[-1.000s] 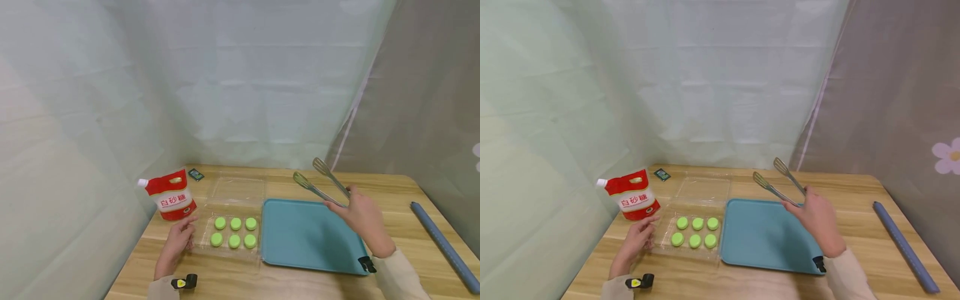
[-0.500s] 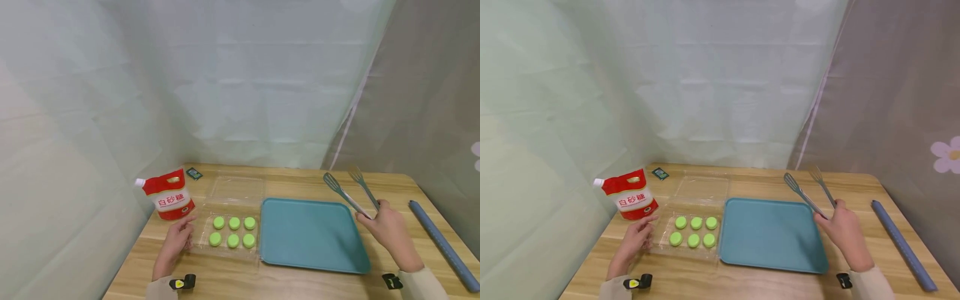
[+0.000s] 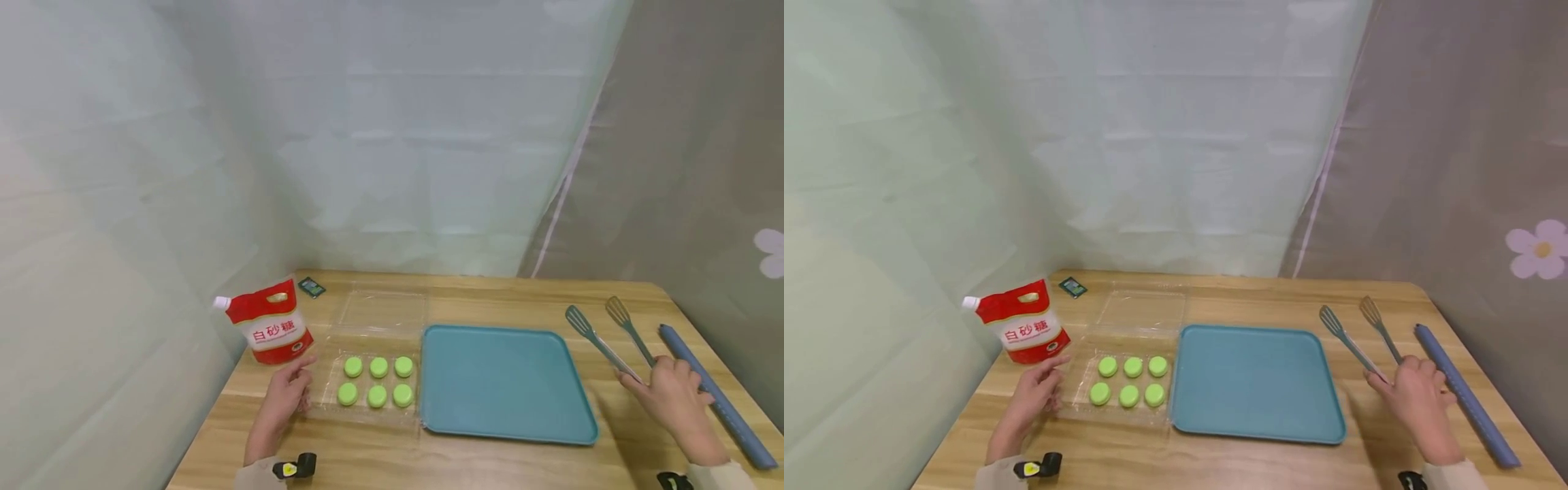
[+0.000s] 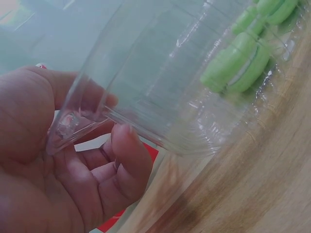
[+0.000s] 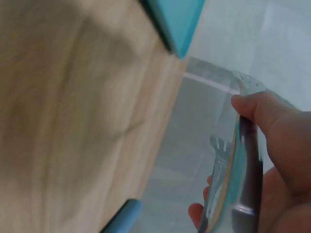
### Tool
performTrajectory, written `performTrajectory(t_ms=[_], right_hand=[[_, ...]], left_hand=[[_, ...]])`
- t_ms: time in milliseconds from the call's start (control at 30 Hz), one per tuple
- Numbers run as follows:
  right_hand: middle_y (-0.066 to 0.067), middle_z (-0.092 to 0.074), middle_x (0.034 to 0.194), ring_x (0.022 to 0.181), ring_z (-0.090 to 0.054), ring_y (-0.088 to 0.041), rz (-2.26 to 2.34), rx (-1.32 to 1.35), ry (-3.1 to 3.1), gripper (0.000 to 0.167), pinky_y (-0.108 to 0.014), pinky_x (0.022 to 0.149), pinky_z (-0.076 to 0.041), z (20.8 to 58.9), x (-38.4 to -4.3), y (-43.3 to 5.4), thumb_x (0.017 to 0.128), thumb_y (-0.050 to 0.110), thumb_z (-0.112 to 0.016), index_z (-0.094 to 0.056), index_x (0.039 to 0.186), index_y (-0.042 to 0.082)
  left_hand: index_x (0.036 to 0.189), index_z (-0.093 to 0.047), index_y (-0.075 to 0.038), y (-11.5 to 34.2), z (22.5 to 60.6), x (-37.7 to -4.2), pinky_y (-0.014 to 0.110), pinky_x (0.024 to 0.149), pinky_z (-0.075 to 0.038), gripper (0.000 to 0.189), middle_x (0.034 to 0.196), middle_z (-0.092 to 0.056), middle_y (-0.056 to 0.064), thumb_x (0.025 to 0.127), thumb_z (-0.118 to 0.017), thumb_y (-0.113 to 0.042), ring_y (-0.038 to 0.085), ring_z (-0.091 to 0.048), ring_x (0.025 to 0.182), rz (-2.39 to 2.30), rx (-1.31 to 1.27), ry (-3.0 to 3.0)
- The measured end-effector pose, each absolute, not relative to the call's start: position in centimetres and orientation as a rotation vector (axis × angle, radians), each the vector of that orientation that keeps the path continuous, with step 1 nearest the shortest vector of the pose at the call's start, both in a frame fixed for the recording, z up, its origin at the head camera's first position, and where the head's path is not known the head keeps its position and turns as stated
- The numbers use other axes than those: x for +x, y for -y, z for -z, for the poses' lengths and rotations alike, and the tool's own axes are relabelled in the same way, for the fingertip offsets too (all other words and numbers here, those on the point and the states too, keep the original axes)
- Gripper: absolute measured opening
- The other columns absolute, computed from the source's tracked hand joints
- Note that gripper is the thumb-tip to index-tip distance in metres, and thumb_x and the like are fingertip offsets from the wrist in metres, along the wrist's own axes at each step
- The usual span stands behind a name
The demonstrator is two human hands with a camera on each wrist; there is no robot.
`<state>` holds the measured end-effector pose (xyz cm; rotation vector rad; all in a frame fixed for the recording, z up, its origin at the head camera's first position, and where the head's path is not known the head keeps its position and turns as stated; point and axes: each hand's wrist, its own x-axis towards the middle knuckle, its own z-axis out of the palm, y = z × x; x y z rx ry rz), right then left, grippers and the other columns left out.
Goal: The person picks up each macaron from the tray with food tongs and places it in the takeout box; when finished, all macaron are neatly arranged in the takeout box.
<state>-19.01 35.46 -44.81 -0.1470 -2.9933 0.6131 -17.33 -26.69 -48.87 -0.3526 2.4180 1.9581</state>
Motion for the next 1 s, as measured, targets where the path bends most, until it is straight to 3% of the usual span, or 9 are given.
performTrajectory(t_ms=[67, 167, 433, 867, 1000], right_hand=[[-0.051, -0.029, 0.100, 0.099, -0.022, -0.078, -0.633, -0.192, 3.037, 0.075, -0.092, 0.074, -0.013, 45.2, -19.0, -35.9, 0.099, 0.053, -0.055, -0.040, 0.093, -0.021], [-0.048, -0.029, 0.094, 0.095, -0.023, -0.076, -0.634, -0.222, 3.093, 0.073, -0.091, 0.073, -0.012, 45.8, -18.9, -36.6, 0.098, 0.058, -0.053, -0.041, 0.083, -0.012], [-0.058, -0.025, 0.101, 0.100, -0.022, -0.081, -0.588, -0.295, 3.222, 0.104, -0.092, 0.078, -0.016, 47.3, -19.2, -37.4, 0.095, 0.068, -0.049, -0.029, 0.108, -0.034], [-0.056, -0.029, 0.098, 0.099, -0.029, -0.080, -0.573, -0.431, 3.254, 0.109, -0.087, 0.079, -0.026, 48.0, -18.7, -37.8, 0.092, 0.072, -0.048, -0.029, 0.108, -0.034], [-0.061, -0.025, 0.103, 0.103, -0.025, -0.082, -0.568, -0.440, 3.275, 0.112, -0.090, 0.082, -0.022, 48.2, -18.4, -38.1, 0.092, 0.073, -0.048, -0.026, 0.111, -0.035]], left_hand=[[0.144, -0.049, 0.005, 26.8, 48.9, -17.3, 0.025, 0.047, -0.043, 0.042, 0.073, -0.045, 0.006, 0.102, -0.047, 0.001, 0.015, -0.046, 0.052, -1.959, -0.364, -2.422], [0.144, -0.049, 0.005, 26.8, 49.1, -17.2, 0.025, 0.047, -0.043, 0.042, 0.074, -0.046, 0.007, 0.102, -0.047, 0.001, 0.016, -0.047, 0.052, -1.950, -0.370, -2.431], [0.143, -0.050, 0.004, 27.1, 49.1, -16.8, 0.026, 0.048, -0.044, 0.041, 0.075, -0.046, 0.007, 0.102, -0.046, 0.000, 0.015, -0.047, 0.054, -1.937, -0.389, -2.440], [0.143, -0.050, 0.003, 27.2, 48.7, -16.9, 0.026, 0.047, -0.043, 0.042, 0.072, -0.046, 0.006, 0.102, -0.047, 0.000, 0.016, -0.048, 0.052, -1.927, -0.383, -2.452], [0.143, -0.049, 0.005, 26.8, 48.6, -17.0, 0.025, 0.047, -0.042, 0.042, 0.073, -0.046, 0.006, 0.101, -0.046, 0.001, 0.015, -0.047, 0.052, -1.928, -0.361, -2.457]])
